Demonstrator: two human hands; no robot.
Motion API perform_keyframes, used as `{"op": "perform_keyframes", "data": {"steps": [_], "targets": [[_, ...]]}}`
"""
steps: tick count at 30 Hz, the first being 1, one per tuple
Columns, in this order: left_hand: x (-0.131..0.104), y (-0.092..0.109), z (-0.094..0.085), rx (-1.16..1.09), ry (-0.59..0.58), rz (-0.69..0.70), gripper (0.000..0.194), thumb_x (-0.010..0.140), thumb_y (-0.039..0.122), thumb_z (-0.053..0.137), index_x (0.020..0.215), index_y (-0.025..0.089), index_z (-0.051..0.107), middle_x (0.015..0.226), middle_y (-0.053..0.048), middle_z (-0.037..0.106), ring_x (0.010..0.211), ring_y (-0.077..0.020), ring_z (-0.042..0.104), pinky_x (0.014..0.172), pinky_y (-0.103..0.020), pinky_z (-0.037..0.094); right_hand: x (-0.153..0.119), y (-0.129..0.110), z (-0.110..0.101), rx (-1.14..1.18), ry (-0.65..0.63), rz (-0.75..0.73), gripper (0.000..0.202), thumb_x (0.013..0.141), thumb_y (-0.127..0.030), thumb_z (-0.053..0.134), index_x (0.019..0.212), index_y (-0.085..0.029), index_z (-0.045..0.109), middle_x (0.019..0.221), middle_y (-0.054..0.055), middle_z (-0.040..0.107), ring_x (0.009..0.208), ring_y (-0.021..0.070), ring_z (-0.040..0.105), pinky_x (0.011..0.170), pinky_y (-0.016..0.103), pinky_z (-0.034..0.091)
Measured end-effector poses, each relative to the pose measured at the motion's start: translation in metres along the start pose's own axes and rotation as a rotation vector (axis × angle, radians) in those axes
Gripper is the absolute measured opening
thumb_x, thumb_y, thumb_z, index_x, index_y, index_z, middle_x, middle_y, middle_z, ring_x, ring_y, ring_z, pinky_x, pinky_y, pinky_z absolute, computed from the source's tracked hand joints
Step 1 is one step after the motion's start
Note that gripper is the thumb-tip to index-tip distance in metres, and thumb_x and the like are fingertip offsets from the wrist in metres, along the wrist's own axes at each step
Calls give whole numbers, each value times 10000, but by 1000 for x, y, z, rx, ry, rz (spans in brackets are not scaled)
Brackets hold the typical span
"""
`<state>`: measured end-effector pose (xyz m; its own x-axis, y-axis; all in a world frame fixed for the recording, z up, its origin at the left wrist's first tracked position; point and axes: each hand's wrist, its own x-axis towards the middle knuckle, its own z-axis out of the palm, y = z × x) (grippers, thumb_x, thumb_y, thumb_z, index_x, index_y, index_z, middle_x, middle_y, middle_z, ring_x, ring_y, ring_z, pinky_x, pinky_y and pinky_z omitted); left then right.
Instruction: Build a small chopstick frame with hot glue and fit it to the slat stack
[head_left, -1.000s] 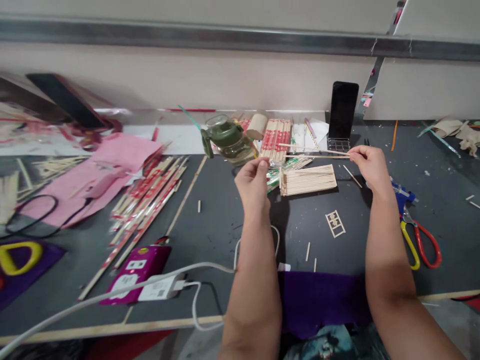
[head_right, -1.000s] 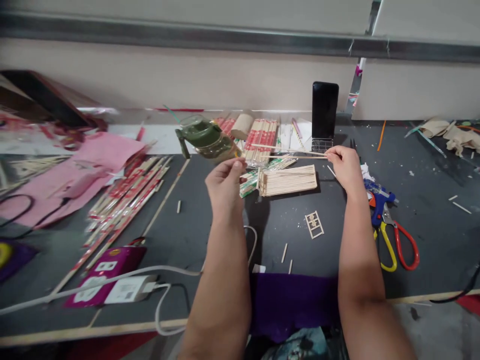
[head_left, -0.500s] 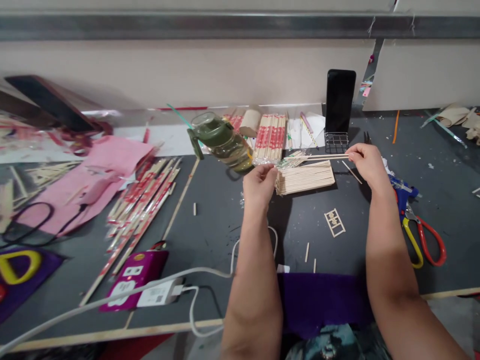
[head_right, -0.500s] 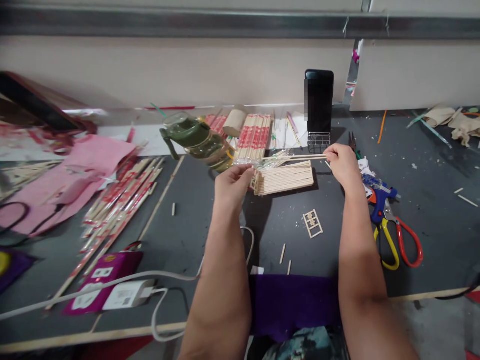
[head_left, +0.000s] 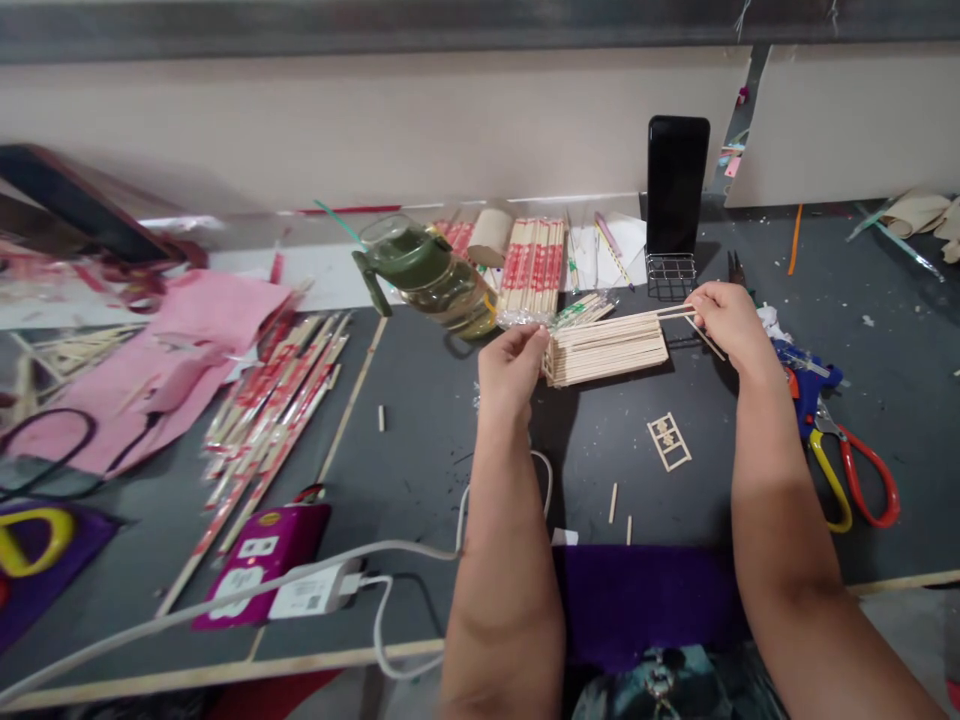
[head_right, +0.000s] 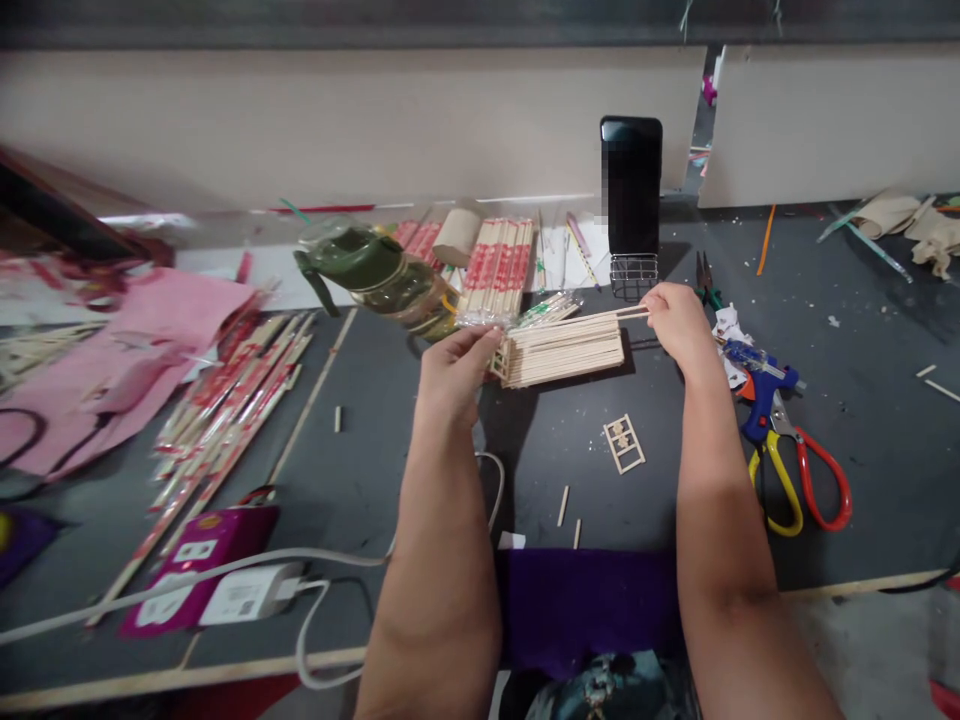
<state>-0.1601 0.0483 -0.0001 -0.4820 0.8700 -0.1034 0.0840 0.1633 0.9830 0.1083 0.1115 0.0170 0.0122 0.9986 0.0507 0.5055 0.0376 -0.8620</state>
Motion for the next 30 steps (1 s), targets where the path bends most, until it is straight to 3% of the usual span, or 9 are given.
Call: {"op": "perform_keyframes", "data": {"steps": [8,17,23,30], "targets": [[1,-1,-2,-32,-15,-21,376,589,421,774,851,153,746,706,-15,657,578,-109,524,499,-216,388,0,-2,10,-12,3,-27,157,848,-201,560,727,-204,659,572,-30,596,596,156,568,655,298,409],[5,-11,0,-59,-68,63,436,668,585,766,823,179,727,704,-11,656,630,-127,535,560,-238,401,-1,-2,17,-60,-47,-24,168,836,-204,559,713,-196,674,606,-11,637,629,159,560,650,286,387],[5,-12,3,-11,-82,132,402,733,562,721,864,182,724,795,-39,693,696,-146,566,614,-253,418,0,2,19,-92,-58,-23,160,828,-204,565,719,-193,681,626,-3,648,640,165,576,660,294,397],[4,-12,5,3,-42,137,379,771,559,699,830,184,711,741,-21,666,687,-155,568,633,-262,428,5,12,26,-37,-45,-6,130,786,-218,579,699,-201,675,594,-15,627,560,158,589,619,293,456]]}}
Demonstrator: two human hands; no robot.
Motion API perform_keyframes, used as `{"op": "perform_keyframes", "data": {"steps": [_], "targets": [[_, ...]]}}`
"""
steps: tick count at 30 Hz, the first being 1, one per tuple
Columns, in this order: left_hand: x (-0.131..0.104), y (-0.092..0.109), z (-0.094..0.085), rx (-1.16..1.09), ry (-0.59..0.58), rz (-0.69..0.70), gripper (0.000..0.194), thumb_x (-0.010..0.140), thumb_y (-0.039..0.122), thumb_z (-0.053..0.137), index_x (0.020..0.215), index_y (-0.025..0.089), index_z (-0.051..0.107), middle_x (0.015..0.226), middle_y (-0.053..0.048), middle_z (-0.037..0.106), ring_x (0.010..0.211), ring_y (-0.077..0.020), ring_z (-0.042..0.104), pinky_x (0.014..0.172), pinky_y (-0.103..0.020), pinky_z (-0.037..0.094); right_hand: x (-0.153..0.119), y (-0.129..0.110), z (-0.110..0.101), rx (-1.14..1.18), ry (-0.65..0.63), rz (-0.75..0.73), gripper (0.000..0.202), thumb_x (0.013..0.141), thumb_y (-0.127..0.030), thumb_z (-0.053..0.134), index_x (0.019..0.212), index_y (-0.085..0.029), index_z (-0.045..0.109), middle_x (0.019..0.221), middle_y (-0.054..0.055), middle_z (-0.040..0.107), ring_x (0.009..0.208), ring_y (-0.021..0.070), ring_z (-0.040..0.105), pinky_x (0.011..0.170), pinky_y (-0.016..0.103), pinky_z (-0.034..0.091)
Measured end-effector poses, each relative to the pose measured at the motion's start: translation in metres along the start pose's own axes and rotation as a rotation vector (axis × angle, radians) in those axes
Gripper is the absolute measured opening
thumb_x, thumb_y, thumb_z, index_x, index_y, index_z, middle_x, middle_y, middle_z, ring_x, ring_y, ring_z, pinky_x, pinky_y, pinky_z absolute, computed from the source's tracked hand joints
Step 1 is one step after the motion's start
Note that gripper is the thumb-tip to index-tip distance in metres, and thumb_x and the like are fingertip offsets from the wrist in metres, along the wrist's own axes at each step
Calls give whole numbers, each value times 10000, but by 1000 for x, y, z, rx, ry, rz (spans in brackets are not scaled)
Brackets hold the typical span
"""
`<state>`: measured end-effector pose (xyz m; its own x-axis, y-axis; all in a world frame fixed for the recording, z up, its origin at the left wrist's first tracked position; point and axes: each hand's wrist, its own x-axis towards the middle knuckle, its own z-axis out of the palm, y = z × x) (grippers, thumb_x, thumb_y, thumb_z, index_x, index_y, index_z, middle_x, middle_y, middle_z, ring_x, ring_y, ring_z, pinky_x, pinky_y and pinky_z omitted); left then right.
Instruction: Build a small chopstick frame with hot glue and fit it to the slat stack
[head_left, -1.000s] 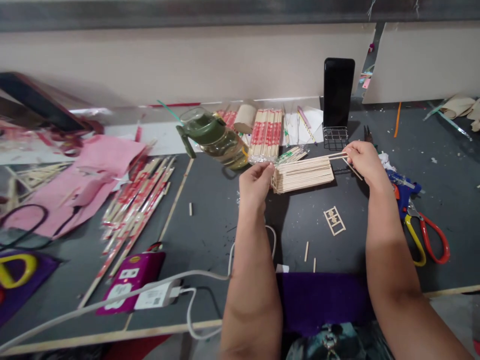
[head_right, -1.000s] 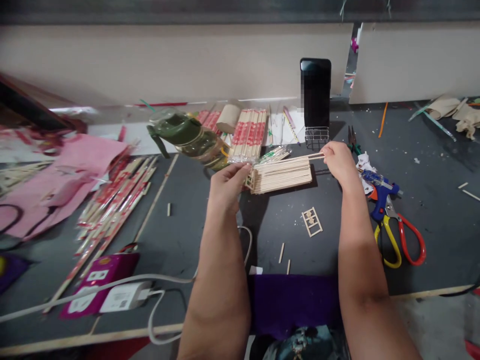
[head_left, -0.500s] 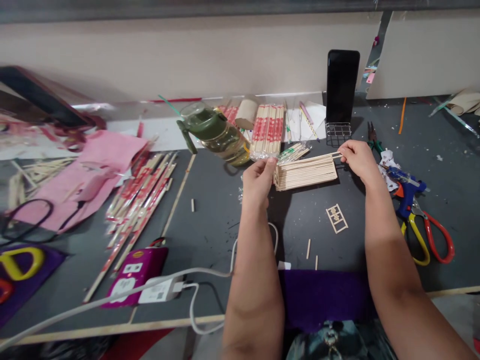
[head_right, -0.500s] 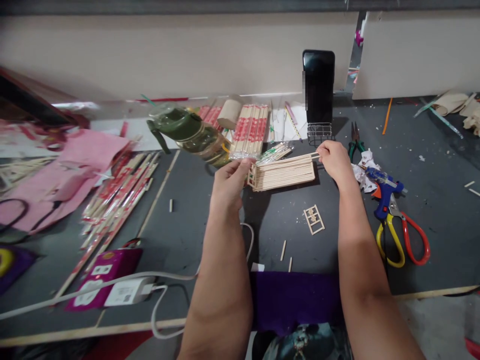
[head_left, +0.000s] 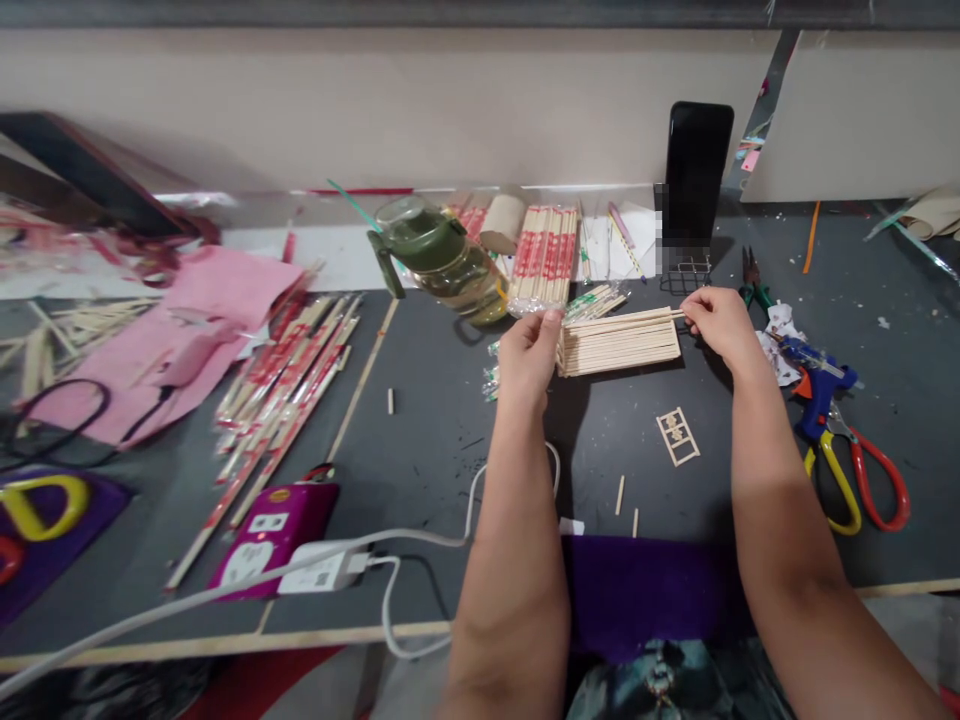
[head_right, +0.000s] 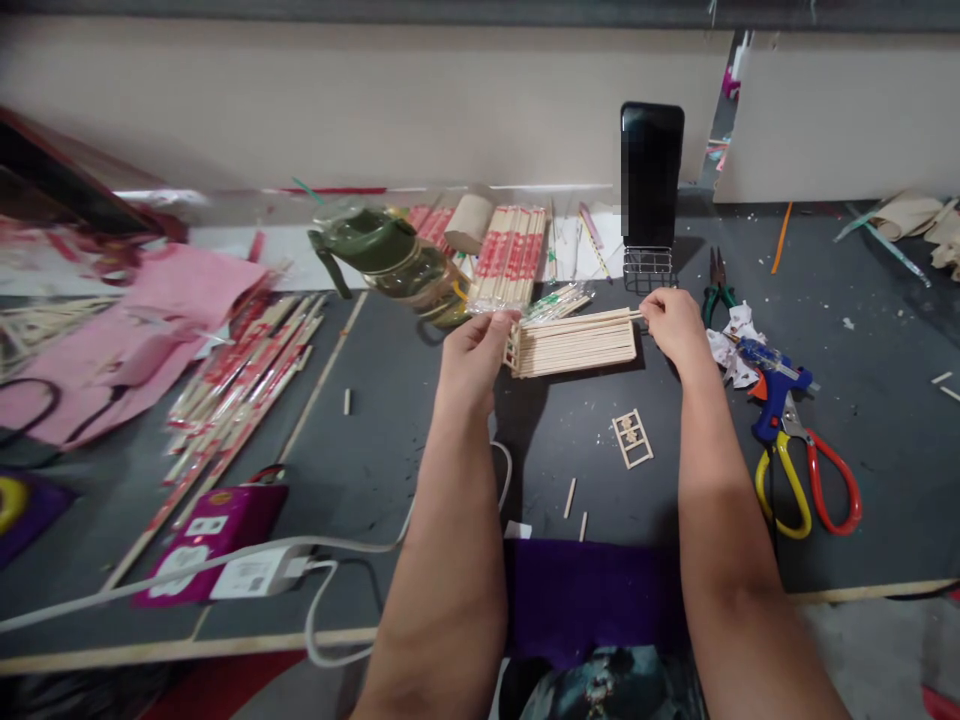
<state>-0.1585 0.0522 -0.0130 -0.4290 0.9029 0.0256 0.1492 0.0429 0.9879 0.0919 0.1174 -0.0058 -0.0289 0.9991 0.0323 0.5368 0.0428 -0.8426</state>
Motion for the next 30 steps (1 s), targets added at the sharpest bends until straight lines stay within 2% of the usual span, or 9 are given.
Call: {"op": "perform_keyframes", "data": {"steps": [6,11,16,20,25,30], "targets": [[2,-5,0,22,38,38,345,822,520,669,822,178,712,701,-8,638,657,-142,551,621,-251,410,-1,-4,2,181,30,60,90,764,-175,604,709,-176,675,585,-29,601,521,125,585,557,253,470],[2,-4,-1,113,111,197,243,824,394,669,880,171,747,867,-48,733,836,-170,652,807,-281,486,-2,-11,-3,313,92,126,72,769,-144,610,724,-170,659,591,-30,582,523,105,559,454,201,383],[1,0,-3,236,129,336,222,842,328,643,936,181,779,983,-73,753,947,-196,672,715,-259,477,-3,-16,-5,365,89,137,89,789,-118,591,744,-170,649,605,-21,586,535,109,558,429,199,360],[-1,4,-3,292,111,426,216,889,315,615,930,186,785,1002,-80,771,969,-214,674,824,-316,492,-4,-20,-3,368,74,126,68,807,-133,631,753,-175,639,623,-24,597,550,105,574,442,192,384],[-3,7,-2,340,70,393,174,859,302,656,929,197,776,984,-62,768,974,-229,676,897,-356,491,-5,-23,-1,425,107,142,146,822,-64,581,745,-170,647,588,-40,575,523,80,554,425,161,391],[1,5,0,421,63,388,67,816,224,651,821,196,712,964,-64,712,987,-237,648,919,-371,496,-5,-23,2,450,102,154,158,822,-65,577,723,-168,644,570,-43,563,513,79,545,419,161,409]]}}
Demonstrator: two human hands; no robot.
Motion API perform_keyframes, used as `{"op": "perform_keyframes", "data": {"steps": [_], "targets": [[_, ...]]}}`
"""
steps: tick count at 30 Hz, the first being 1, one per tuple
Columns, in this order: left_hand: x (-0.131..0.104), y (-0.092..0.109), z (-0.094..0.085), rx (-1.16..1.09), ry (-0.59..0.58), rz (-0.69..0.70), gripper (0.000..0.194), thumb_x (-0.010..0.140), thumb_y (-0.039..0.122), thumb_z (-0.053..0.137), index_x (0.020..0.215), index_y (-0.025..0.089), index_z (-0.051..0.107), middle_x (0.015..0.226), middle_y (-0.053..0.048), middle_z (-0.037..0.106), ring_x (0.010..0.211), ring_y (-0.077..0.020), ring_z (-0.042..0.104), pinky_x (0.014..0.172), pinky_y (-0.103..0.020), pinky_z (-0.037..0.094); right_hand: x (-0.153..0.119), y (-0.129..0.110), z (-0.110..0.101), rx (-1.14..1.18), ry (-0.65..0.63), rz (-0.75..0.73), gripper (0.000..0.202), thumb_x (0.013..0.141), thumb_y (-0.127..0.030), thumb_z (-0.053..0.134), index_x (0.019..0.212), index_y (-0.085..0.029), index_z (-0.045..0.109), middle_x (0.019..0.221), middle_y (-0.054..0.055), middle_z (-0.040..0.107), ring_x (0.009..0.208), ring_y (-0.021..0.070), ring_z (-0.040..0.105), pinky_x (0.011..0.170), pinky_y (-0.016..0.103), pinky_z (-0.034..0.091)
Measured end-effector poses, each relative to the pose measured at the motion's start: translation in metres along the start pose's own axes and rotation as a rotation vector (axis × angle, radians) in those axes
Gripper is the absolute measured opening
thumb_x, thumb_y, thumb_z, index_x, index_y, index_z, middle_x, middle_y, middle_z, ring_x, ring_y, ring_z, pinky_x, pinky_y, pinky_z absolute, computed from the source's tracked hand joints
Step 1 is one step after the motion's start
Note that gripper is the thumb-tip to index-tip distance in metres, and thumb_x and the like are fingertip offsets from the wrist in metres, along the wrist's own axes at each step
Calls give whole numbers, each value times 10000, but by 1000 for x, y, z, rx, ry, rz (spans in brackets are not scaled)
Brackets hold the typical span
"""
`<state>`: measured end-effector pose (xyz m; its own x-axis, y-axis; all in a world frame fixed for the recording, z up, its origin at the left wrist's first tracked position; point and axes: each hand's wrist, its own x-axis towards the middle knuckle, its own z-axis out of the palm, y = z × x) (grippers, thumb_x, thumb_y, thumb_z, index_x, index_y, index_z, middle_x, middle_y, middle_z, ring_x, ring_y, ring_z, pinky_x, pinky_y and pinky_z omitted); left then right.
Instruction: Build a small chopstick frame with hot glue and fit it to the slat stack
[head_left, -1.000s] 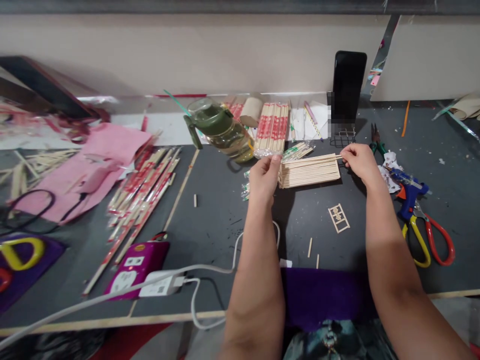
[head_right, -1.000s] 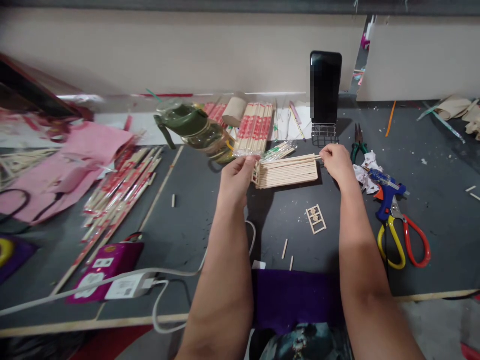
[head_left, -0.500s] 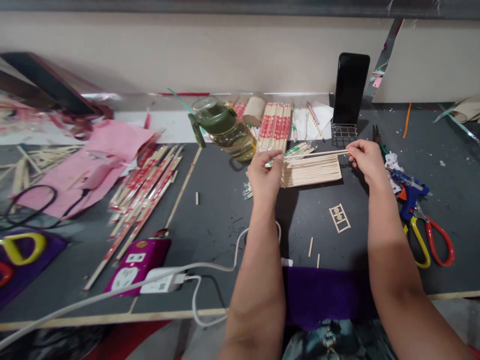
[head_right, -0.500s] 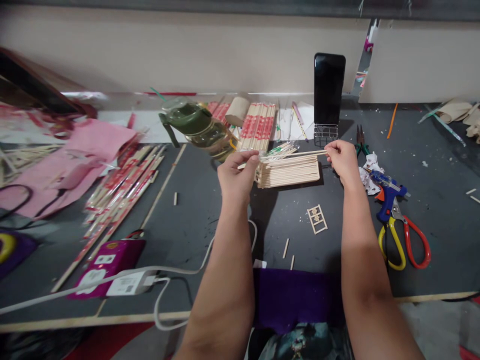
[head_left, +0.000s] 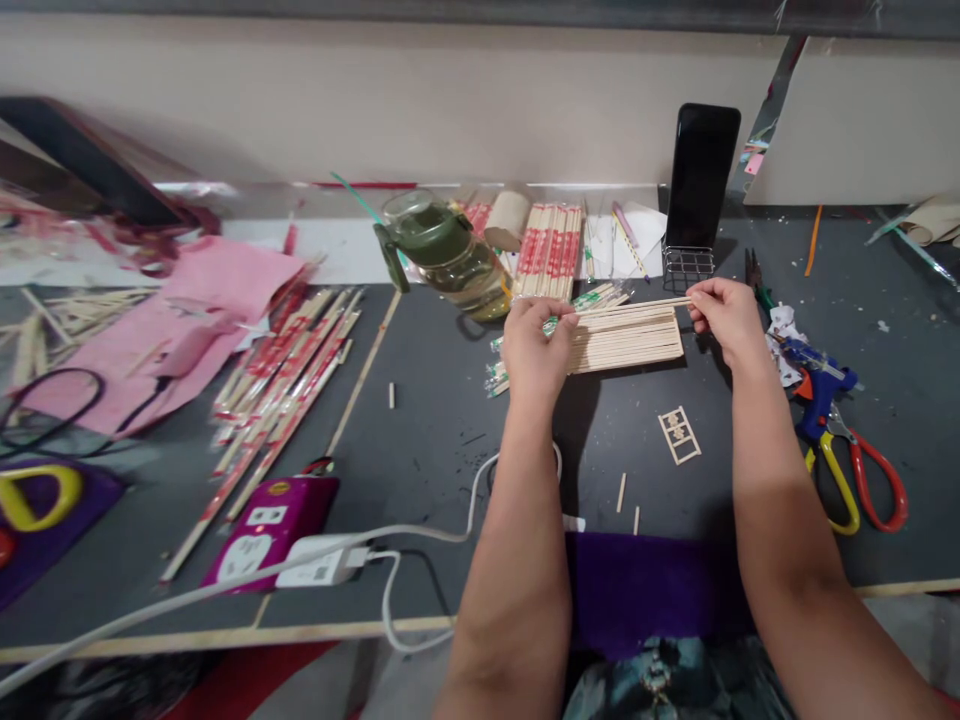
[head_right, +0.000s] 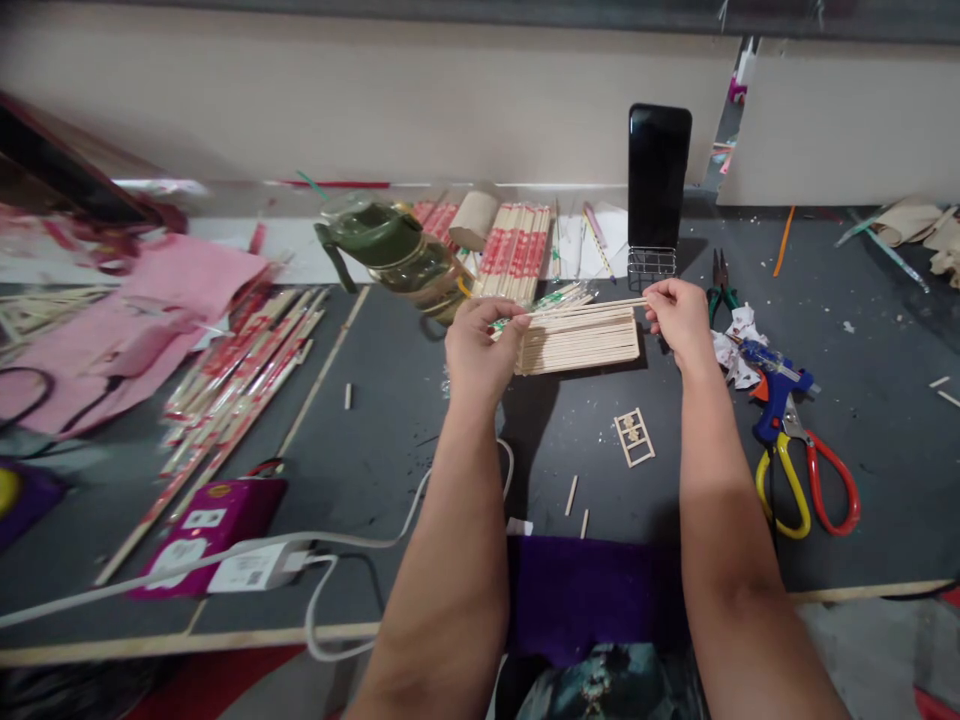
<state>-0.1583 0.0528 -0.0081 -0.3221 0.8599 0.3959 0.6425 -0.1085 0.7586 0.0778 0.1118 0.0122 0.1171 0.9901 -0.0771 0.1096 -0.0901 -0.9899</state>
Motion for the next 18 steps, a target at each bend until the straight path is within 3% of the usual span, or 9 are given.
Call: {"op": "perform_keyframes", "data": {"steps": [7,13,18], "targets": [[-1,-1,6,41,-52,-14,47,832,180,585,822,205,623,994,-77,657,972,-237,612,892,-378,492,4,7,-10,-139,-77,-100,44,788,-174,644,754,-183,670,600,-29,586,566,122,570,479,215,428],[1,-1,6,68,-45,-17,40,844,188,590,821,210,616,944,-65,651,933,-231,605,888,-379,487,3,7,-16,-317,-231,-321,92,760,-223,674,800,-179,744,779,24,743,751,178,665,743,306,504],[1,-3,8,-75,-14,-78,162,848,173,580,991,198,652,1020,-66,703,961,-218,653,891,-370,518,6,10,-12,-430,-187,-355,124,789,-213,635,775,-177,753,771,37,756,751,198,670,746,317,475]]}}
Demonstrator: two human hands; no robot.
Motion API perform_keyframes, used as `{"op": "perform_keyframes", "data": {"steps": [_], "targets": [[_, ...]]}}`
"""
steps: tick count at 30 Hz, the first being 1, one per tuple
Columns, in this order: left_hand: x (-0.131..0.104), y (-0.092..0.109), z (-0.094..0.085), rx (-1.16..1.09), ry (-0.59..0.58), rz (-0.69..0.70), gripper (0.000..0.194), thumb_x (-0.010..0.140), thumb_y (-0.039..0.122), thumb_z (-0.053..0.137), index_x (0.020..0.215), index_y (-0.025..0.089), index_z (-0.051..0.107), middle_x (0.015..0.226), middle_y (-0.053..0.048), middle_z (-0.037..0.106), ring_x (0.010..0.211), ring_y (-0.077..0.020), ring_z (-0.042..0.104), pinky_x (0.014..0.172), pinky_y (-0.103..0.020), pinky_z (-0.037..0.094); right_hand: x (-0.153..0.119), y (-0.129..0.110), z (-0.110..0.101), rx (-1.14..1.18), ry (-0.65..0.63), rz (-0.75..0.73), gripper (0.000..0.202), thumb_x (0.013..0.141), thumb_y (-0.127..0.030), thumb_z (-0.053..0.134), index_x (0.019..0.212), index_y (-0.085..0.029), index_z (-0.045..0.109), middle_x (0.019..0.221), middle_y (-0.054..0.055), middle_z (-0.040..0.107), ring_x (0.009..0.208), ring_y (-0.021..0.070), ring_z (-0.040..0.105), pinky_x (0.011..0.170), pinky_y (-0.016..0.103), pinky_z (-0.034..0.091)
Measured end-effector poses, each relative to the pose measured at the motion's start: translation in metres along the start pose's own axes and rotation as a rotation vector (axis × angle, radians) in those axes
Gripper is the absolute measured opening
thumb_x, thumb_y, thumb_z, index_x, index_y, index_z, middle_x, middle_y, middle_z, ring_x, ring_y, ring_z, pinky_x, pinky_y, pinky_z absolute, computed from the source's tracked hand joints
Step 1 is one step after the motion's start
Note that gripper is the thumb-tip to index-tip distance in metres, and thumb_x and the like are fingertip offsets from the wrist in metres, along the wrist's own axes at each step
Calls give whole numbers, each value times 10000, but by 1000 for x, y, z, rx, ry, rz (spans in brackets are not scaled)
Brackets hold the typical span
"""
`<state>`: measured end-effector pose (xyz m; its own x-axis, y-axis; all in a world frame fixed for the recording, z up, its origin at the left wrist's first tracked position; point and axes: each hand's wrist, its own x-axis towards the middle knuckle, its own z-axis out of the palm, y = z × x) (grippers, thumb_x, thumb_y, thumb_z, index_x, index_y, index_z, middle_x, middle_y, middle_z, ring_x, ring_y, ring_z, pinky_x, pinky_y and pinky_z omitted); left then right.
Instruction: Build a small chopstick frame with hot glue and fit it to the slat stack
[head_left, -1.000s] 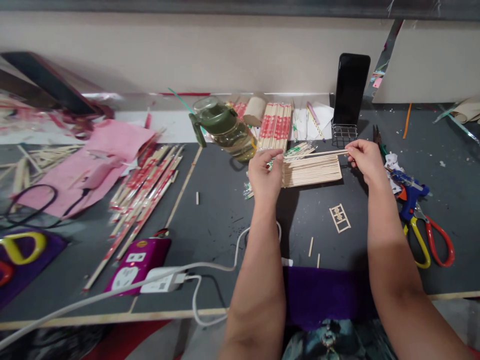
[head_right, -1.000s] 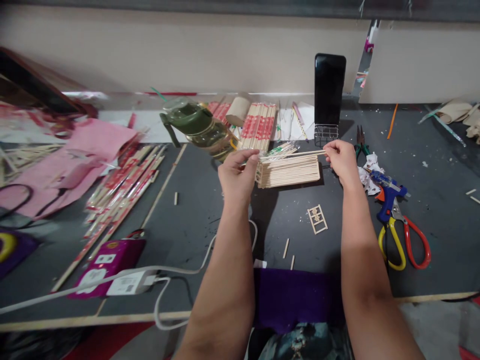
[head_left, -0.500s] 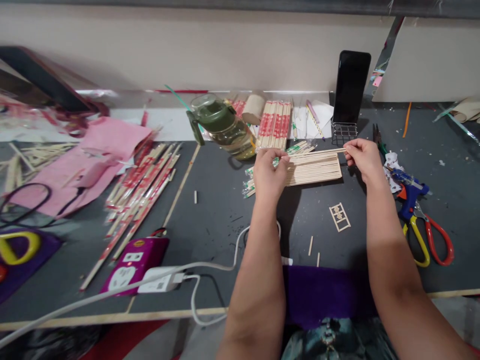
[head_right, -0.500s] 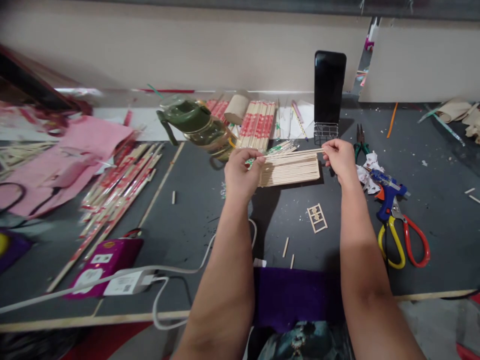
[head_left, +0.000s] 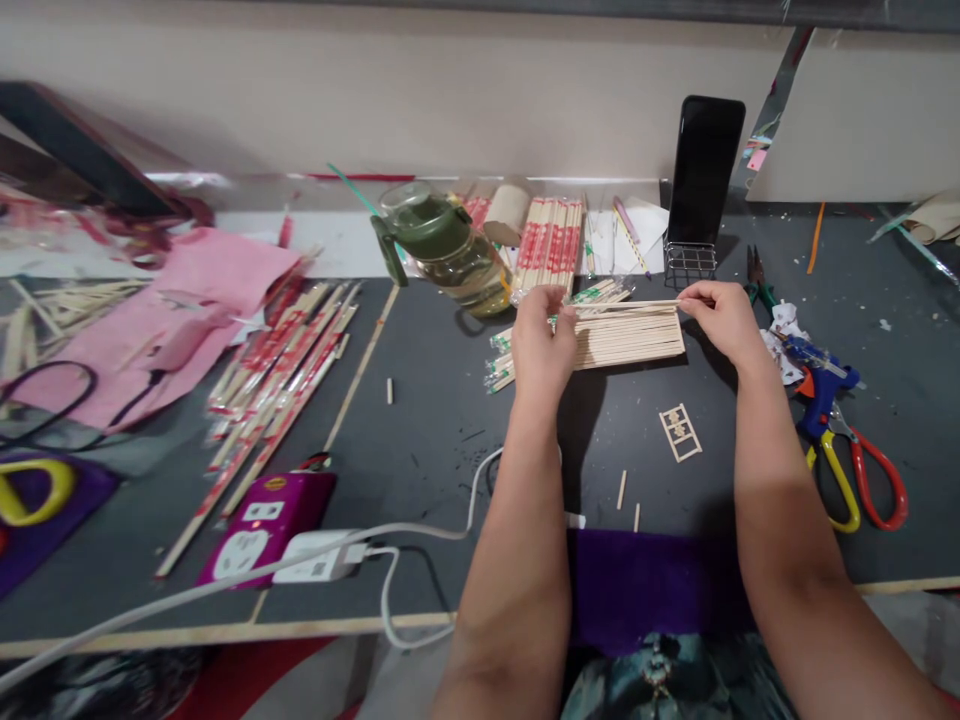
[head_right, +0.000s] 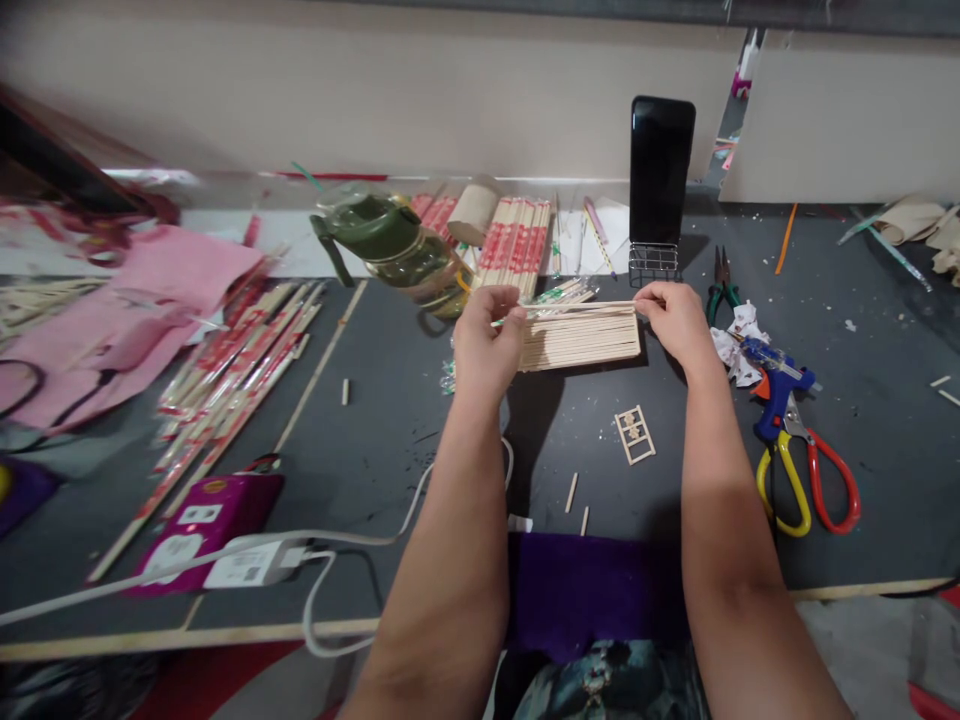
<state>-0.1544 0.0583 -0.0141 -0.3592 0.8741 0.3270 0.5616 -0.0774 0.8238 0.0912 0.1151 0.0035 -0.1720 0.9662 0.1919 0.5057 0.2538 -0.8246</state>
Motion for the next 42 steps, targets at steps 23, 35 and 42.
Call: {"op": "perform_keyframes", "data": {"steps": [23,35,42], "targets": [[-1,9,-13,-402,-23,-471,146,735,315,713,780,179,738,652,1,635,537,-104,509,473,-224,401,0,0,5,-139,-25,-30,128,811,-143,640,828,-208,749,837,34,740,809,200,663,794,338,487],[-3,12,-9,-406,-23,-429,172,707,331,719,769,174,753,681,-3,668,575,-105,544,489,-210,439,-2,-5,-3,-115,-45,13,124,799,-133,644,796,-216,736,822,35,751,816,218,676,785,357,501],[-3,12,-14,-348,-80,-437,272,751,441,732,764,169,725,650,3,607,552,-102,504,456,-199,422,-1,-3,0,-105,-33,32,108,780,-120,664,778,-207,726,804,31,736,787,207,663,778,352,503]]}}
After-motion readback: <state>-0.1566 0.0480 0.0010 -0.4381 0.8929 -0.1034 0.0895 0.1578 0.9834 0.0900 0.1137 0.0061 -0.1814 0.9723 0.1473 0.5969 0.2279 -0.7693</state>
